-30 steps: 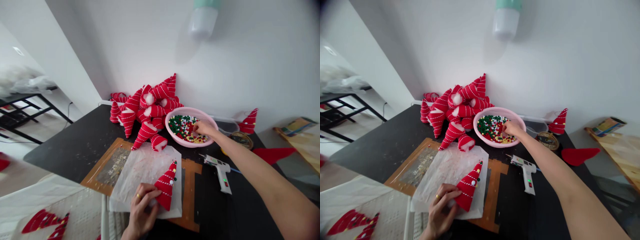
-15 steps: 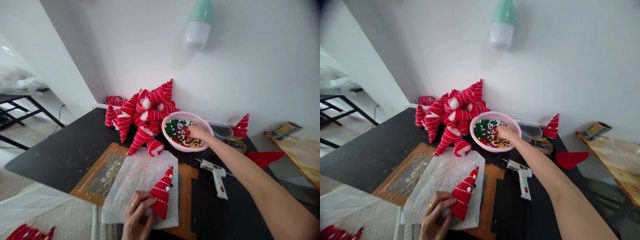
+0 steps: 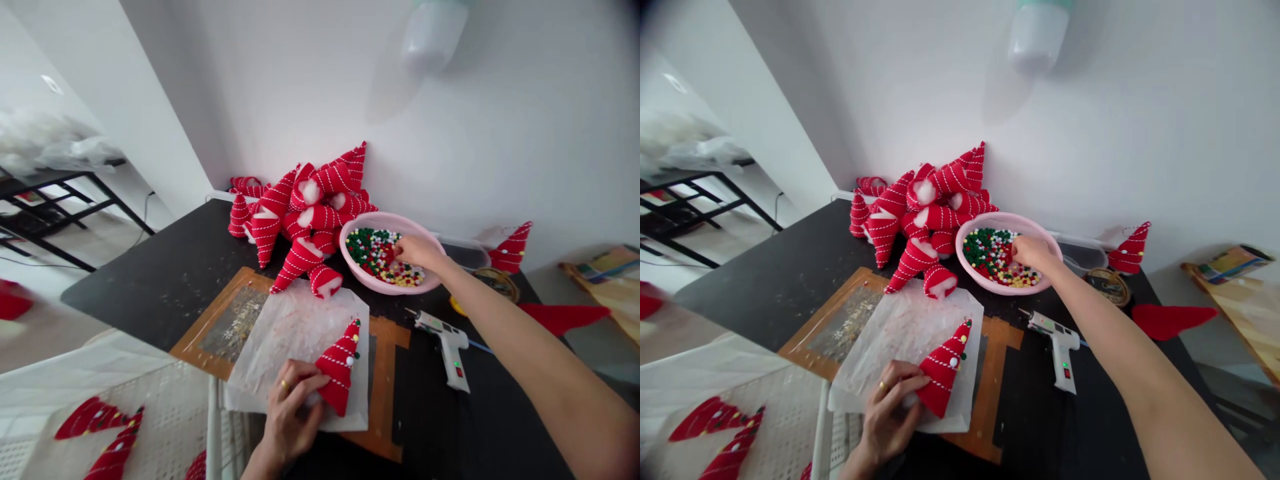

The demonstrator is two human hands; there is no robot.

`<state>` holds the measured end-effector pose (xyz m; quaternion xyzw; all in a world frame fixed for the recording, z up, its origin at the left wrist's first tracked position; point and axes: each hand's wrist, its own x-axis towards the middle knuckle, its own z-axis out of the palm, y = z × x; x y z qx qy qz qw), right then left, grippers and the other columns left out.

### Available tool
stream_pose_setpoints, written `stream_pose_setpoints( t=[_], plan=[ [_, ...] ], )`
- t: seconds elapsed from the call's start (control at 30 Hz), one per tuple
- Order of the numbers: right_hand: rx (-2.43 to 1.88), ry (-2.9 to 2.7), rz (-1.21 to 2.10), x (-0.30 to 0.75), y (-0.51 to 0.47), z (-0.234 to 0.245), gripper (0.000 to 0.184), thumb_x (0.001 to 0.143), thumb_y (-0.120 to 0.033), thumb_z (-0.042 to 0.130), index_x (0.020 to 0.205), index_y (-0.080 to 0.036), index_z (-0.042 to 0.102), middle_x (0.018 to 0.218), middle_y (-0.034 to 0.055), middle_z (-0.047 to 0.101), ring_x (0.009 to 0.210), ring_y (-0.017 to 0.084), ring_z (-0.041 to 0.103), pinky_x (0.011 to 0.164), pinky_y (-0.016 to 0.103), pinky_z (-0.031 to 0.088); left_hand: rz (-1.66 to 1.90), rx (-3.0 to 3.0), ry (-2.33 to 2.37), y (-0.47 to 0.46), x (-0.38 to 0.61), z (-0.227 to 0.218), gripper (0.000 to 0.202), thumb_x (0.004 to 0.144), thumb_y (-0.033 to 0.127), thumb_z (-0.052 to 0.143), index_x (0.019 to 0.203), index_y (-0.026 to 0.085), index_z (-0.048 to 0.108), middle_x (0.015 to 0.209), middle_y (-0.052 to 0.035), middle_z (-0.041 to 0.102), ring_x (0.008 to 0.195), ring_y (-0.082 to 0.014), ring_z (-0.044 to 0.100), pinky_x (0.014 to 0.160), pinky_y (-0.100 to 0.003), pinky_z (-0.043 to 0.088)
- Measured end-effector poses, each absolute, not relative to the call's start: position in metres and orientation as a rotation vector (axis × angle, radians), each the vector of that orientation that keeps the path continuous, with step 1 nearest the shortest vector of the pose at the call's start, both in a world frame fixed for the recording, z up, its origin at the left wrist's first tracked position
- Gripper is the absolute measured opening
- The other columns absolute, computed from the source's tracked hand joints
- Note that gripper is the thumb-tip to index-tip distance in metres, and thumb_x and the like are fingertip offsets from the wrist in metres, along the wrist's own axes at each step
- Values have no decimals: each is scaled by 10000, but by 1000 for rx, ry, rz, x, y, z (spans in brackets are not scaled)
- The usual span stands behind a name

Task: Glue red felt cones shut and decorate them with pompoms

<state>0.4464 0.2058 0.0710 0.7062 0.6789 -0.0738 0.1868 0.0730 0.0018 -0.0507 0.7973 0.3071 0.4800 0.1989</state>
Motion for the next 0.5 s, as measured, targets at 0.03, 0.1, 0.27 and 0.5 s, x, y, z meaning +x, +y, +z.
stream_pose_setpoints(
  t=[0.03,0.1,0.27,0.5],
  plan=[
    [1988,1911,-213,449,206,73,260,992,-345,641,1180,-166,664,1199,79,681,1026,237,678,884,438,579,1347,2232,860,2,73,-51,356,837,51,532,1131,197,670,993,-86,655,907,-218,624,758,-348,530],
    [1994,1885,-227,452,207,75,267,989,-348,646,1181,-165,664,1195,77,682,1017,237,681,875,434,583,1352,2237,858,2,72,-51,350,837,53,538,1126,199,672,991,-84,655,906,-218,624,753,-343,530],
    [2007,1821,-287,445,208,64,293,983,-356,656,1201,-161,654,1202,85,676,1009,236,682,864,430,587,1335,2255,839,3,71,-52,346,843,55,545,1136,194,665,1001,-87,649,912,-215,615,754,-343,529],
    [2069,1946,-376,426,204,58,279,976,-339,669,1181,-151,655,1169,81,683,980,225,688,842,419,591,1350,2229,870,2,74,-53,357,841,39,547,1134,208,661,993,-82,645,908,-212,610,757,-350,525]
  ],
)
